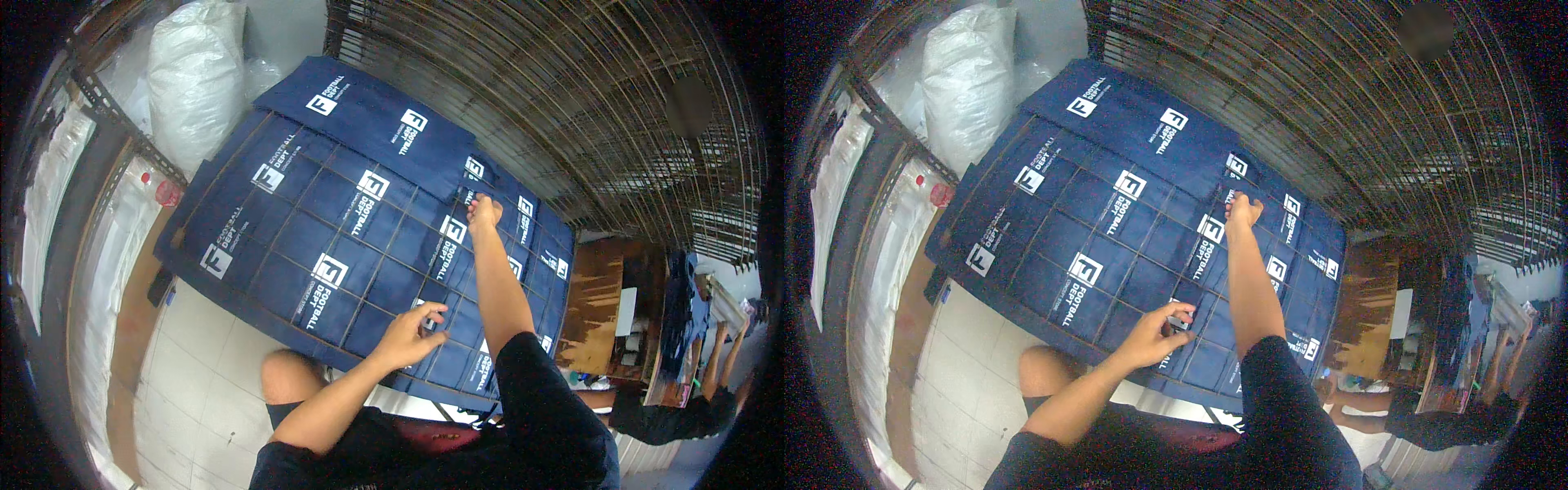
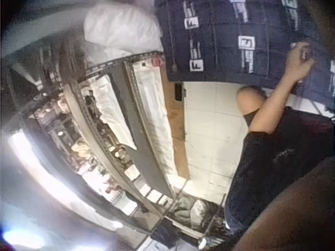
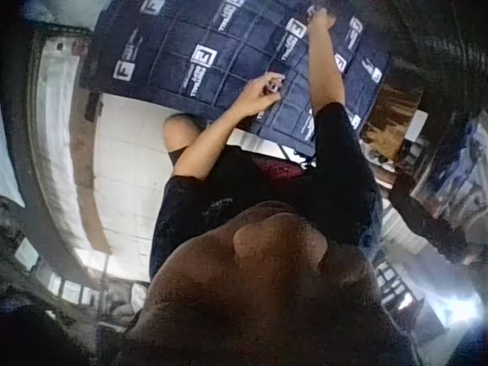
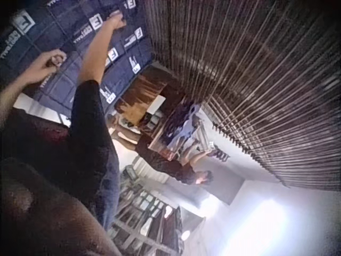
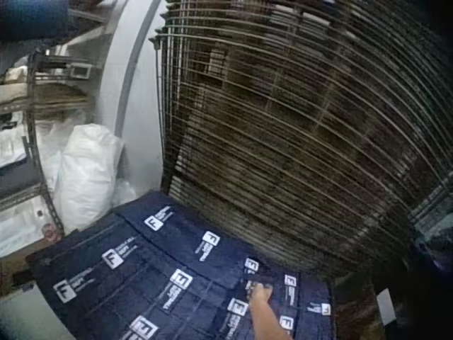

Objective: The person folds blue tote bags and stacks them on a metal rack. A coworker folds similar bags at a nearby table. The camera wearer repeatedly picks up, folds, and places the bags in a growing stack.

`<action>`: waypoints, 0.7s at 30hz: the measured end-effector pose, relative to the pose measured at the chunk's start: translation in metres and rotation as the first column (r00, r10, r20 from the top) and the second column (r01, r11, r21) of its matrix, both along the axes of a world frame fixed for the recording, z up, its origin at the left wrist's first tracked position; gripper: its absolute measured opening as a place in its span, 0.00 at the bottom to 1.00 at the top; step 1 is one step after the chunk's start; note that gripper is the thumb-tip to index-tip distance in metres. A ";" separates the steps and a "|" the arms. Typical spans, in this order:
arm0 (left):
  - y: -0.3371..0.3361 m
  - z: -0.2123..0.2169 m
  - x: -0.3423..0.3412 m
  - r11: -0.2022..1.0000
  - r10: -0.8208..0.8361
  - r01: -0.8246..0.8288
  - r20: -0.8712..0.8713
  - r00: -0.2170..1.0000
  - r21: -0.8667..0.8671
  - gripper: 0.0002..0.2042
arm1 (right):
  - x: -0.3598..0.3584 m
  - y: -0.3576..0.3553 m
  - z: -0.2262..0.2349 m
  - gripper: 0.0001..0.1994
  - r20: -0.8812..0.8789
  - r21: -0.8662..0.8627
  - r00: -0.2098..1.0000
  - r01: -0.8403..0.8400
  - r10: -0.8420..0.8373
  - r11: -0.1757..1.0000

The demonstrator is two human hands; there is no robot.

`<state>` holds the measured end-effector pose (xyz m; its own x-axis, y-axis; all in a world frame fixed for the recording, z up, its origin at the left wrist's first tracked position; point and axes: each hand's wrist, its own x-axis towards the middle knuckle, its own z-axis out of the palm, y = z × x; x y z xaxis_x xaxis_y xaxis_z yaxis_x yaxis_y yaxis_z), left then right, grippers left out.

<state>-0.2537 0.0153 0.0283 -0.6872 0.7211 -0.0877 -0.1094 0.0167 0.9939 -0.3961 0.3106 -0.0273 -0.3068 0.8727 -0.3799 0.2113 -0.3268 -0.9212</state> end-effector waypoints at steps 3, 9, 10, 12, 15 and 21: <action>-0.004 0.001 -0.006 0.999 -0.022 0.023 0.024 0.999 -0.031 0.23 | 0.039 -0.032 0.024 0.25 -0.061 0.046 0.997 0.056 -0.053 0.997; 0.006 -0.013 0.002 0.990 -0.101 0.093 0.067 0.993 0.109 0.22 | 0.197 0.010 0.063 0.26 0.127 0.564 0.973 -0.233 0.195 0.792; 0.005 0.002 0.002 0.984 -0.124 0.114 0.074 0.989 0.135 0.21 | 0.227 0.025 0.077 0.23 0.164 0.687 0.973 -0.231 0.162 0.689; 0.007 0.006 0.008 0.974 -0.162 0.153 0.047 0.986 0.168 0.23 | 0.288 0.047 0.123 0.18 0.199 0.831 0.980 -0.185 0.031 0.525; 0.008 0.005 0.019 0.981 -0.191 0.182 0.142 0.971 0.071 0.23 | 0.379 0.083 0.202 0.13 0.070 0.957 0.970 0.001 -0.234 0.291; 0.016 -0.004 0.066 0.996 -0.056 0.062 0.104 0.993 -0.057 0.16 | 0.570 0.170 0.318 0.13 -0.085 0.982 0.651 -0.074 -0.755 -0.174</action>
